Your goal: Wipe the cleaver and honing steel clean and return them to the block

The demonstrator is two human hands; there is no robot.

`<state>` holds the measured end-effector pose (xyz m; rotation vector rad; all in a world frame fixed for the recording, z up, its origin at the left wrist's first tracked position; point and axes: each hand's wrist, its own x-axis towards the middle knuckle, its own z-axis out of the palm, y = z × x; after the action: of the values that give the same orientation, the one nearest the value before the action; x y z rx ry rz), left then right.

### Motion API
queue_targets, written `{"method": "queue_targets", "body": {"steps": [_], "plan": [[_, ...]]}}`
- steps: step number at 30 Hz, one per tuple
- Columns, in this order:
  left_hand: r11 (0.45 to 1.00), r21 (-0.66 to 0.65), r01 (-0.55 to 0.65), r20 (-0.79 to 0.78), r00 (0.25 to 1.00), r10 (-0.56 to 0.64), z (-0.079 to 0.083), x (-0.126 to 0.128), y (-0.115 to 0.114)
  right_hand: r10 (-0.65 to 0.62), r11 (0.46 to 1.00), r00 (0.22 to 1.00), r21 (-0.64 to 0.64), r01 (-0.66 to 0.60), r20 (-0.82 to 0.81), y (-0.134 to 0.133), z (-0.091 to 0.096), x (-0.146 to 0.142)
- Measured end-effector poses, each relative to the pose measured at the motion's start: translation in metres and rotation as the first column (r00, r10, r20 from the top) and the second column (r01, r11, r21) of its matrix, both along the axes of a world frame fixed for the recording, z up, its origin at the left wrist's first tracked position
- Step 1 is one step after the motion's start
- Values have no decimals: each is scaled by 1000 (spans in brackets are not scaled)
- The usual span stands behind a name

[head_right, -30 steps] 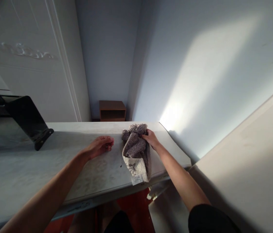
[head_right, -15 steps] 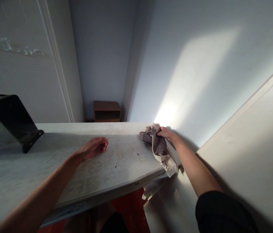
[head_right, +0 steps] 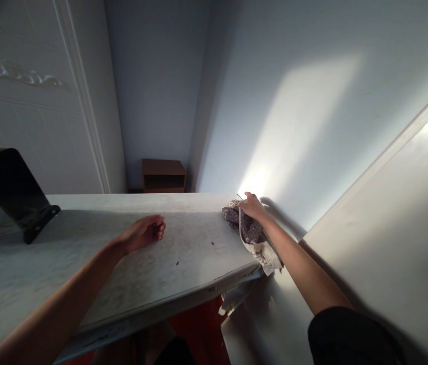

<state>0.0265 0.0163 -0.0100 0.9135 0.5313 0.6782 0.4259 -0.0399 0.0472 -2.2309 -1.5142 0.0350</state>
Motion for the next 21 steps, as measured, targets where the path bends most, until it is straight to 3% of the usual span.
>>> {"method": "queue_targets", "body": {"steps": [3, 6, 15, 21], "plan": [[998, -41, -46, 0, 999, 46, -1, 0, 2, 218, 972, 947, -146, -187, 238, 0, -9, -12], [999, -14, -49, -9, 999, 49, -2, -1, 1, 358, 909, 869, -342, -240, 342, 1, -16, -14], [999, -42, -24, -18, 1000, 24, 0, 1, 2, 414, 842, 847, -493, -217, 334, 2, -12, -11], [1000, -2, -19, -5, 1000, 19, -1, 0, 0, 409, 857, 831, -472, -208, 377, 10, -13, -45]]}}
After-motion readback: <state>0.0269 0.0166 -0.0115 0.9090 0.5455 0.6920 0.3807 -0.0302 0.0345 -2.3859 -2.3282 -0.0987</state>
